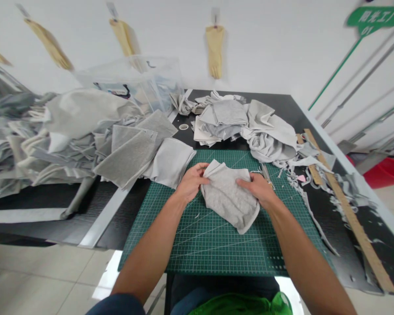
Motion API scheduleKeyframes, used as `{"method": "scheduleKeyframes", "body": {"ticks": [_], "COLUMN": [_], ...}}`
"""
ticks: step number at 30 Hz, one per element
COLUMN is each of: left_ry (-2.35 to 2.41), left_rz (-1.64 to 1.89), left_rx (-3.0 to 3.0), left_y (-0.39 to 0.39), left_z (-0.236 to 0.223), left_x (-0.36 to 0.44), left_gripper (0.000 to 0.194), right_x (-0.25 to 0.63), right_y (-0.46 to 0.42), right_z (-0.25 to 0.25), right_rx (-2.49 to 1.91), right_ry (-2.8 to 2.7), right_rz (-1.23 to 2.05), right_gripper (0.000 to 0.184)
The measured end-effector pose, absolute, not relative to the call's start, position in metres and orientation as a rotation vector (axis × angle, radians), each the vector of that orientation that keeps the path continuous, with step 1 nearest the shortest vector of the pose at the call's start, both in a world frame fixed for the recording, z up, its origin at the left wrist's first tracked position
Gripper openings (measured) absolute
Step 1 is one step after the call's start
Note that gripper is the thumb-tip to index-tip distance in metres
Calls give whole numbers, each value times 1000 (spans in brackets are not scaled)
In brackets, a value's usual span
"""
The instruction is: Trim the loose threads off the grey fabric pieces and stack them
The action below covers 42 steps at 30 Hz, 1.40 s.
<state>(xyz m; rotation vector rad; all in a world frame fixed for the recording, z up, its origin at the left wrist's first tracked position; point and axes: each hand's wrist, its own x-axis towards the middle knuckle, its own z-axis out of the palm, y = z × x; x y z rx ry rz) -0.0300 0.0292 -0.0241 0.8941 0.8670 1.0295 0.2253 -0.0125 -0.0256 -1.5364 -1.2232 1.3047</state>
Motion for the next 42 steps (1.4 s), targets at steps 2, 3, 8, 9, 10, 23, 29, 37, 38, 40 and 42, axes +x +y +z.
{"method": "scheduleKeyframes", "body": {"ticks": [2, 3, 8, 9, 10, 23, 29, 37, 38, 40, 42], "left_ry": [944, 981, 1120, 1123, 1109, 697, 778, 1046, 1048, 976, 867], "left_rz": [1052, 1067, 1155, 1151, 1137, 1023, 920, 830, 829, 848, 896], "left_rx": [915, 917, 956, 992, 1035, 1207, 1548, 1838, 1840, 1797, 1701], "left_y": [30, 30, 30, 30, 29, 15, 16, 9, 10, 10, 10], "left_z": [-28, -29, -30, -30, -29, -26, -23, -25, -26, -26, -25], "left_x": [-28, -26, -21, -20, -20, -13, -17, -10, -11, -12, -12], "left_gripper": [58, 55, 46, 46, 47, 36, 25, 35, 33, 32, 28], "right_x": [226, 227, 230, 230, 230, 202, 198, 193, 193, 194, 195], "right_y": [-10, -9, -10, -11, -11, -19, -24, -27, -27, -27, -27], "right_z": [-28, -28, -28, -27, -25, -23, -14, -16, -17, -17, -16], "right_rx": [-1638, -1687, -1879, -1880, -1850, -1334, -1307, -1385, -1374, -1359, -1357], "right_ry": [-1424, -1518, -1810, -1833, -1843, -1714, -1571, -1668, -1673, -1656, -1626], "right_rz": [1218, 1156, 691, 570, 458, 888, 1050, 934, 903, 861, 820], "right_gripper": [29, 27, 47, 58, 66, 24, 37, 46, 47, 46, 42]}}
